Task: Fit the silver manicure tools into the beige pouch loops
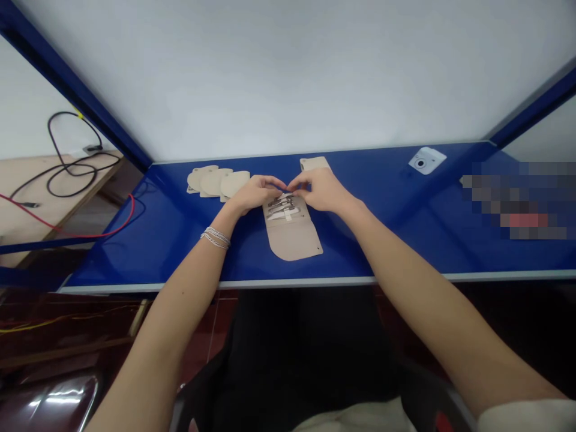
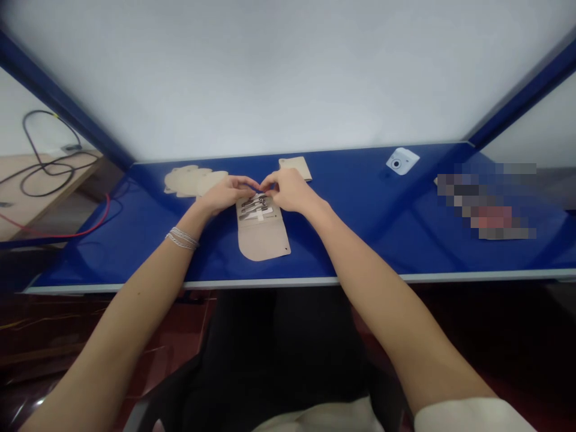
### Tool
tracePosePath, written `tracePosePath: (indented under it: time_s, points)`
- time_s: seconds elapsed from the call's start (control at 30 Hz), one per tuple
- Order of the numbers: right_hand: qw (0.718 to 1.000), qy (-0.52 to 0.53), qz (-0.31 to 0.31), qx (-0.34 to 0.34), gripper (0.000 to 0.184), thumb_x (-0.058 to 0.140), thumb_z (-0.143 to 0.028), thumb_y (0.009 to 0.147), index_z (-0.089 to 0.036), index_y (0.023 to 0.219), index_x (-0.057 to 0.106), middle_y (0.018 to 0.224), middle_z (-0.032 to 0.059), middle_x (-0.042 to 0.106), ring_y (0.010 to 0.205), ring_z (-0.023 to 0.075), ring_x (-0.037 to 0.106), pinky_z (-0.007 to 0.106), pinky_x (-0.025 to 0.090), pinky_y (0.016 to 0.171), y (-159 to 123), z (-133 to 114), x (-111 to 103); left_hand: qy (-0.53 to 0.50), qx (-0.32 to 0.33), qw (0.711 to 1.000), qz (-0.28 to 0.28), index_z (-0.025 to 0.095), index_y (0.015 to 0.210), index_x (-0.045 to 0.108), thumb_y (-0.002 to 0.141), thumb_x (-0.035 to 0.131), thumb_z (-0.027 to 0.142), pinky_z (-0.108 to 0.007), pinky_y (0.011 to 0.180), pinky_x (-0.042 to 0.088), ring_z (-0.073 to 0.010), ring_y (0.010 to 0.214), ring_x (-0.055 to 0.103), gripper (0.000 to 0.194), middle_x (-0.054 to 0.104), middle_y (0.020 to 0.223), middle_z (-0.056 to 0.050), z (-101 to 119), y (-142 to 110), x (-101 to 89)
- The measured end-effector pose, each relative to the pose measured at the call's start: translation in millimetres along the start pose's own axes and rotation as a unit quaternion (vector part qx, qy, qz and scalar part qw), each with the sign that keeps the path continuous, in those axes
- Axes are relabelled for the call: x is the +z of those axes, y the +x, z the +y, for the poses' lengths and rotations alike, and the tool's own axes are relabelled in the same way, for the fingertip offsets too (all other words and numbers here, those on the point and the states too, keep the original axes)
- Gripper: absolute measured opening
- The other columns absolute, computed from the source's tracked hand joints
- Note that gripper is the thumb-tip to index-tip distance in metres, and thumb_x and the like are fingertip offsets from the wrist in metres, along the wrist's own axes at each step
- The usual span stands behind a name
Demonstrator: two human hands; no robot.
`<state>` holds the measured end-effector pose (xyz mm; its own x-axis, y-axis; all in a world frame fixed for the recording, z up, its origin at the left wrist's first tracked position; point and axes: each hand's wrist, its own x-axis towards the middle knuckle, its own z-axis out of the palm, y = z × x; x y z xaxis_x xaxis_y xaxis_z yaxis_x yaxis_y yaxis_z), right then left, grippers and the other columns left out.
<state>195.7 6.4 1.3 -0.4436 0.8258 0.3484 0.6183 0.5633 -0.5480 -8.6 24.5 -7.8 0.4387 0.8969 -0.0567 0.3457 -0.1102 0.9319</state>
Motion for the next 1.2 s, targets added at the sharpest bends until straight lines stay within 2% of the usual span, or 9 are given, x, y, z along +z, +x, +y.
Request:
tracePosePath:
  time_s: [0.47,0.73,1.2]
  points:
    - [0.999,0.021,0.032,0.028,0.021,0.062,-0.012,0.072,-0.016,0.085,0.078,0.08,0.0041,0.073,0.07,0.0164,0.06,0.031,0.048,0.071,0,-5,4,-0.003,-0.002,1.0,0.005,0.013,0.097,0.07,0.074,0.065,0.018,-0.024,0.059,0.045,-0.012,0.06,0.059,0.025,0.067,0.07,-0.004,-1,0,-0.3]
    - [0.997,0.053,0.042,0.034,0.019,0.064,-0.014,0.072,-0.016,0.085,0.078,0.079,0.0041,0.073,0.066,0.0152,0.06,0.029,0.047,0.067,0,-5,14,-0.011,-0.004,1.0,0.005,0.012,0.095,0.068,0.073,0.065,0.018,-0.023,0.058,0.045,-0.0117,0.059,0.058,0.024,0.068,0.071,-0.004,0,1,0.7]
    - [0.995,0.057,0.065,0.059,0.019,0.066,-0.019,0.072,-0.016,0.085,0.079,0.069,0.0037,0.069,0.06,0.0137,0.056,0.027,0.043,0.062,1,-3,19,-0.025,-0.002,1.0,0.006,0.011,0.094,0.068,0.071,0.068,0.017,-0.023,0.058,0.044,-0.0114,0.059,0.058,0.023,0.068,0.07,-0.004,-3,1,-0.3]
